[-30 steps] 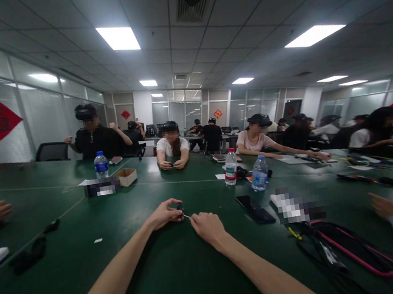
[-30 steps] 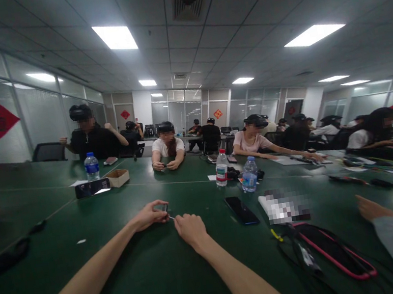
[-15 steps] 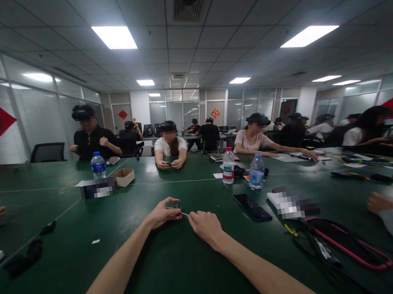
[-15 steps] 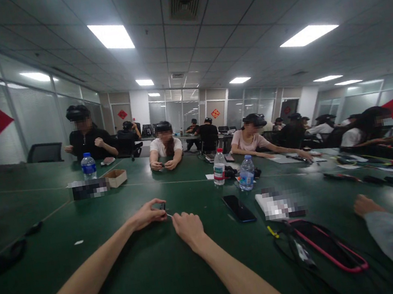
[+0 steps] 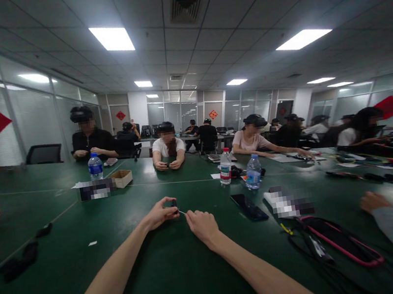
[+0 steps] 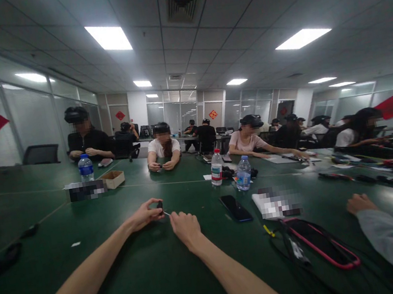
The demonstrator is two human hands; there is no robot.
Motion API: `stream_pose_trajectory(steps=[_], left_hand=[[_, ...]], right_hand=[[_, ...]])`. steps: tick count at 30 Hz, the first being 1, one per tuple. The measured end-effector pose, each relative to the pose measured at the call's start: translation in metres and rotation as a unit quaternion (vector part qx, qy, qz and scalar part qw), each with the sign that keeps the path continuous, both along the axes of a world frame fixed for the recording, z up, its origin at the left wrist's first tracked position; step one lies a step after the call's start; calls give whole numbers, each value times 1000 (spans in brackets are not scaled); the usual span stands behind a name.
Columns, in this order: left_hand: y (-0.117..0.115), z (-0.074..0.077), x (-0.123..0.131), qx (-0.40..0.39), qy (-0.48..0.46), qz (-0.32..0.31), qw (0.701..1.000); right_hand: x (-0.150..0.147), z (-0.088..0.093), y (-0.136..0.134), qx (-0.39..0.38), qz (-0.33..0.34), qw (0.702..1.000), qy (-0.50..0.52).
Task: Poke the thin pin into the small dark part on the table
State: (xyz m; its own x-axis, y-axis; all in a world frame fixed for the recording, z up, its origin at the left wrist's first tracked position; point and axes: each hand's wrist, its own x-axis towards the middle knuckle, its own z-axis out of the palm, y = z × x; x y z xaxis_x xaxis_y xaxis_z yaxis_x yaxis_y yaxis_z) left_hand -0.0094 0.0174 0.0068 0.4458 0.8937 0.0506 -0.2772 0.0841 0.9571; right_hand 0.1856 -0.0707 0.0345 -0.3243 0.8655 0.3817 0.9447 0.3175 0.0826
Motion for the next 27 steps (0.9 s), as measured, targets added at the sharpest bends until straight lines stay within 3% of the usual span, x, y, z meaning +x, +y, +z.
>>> stream_pose_trajectory(steps=[12,18,27], left_hand=[[1,-2,-4,7,-34,-11,999],[0,-2,-13,-17,-53,-31,998],[-4,0,-10,-5,-47,-46,998]], right_hand=[[-3,2,0,-7,-3,1000,2],[17,4,15,-32,-68,996,41],[13,4,12,2,59,998,-14]])
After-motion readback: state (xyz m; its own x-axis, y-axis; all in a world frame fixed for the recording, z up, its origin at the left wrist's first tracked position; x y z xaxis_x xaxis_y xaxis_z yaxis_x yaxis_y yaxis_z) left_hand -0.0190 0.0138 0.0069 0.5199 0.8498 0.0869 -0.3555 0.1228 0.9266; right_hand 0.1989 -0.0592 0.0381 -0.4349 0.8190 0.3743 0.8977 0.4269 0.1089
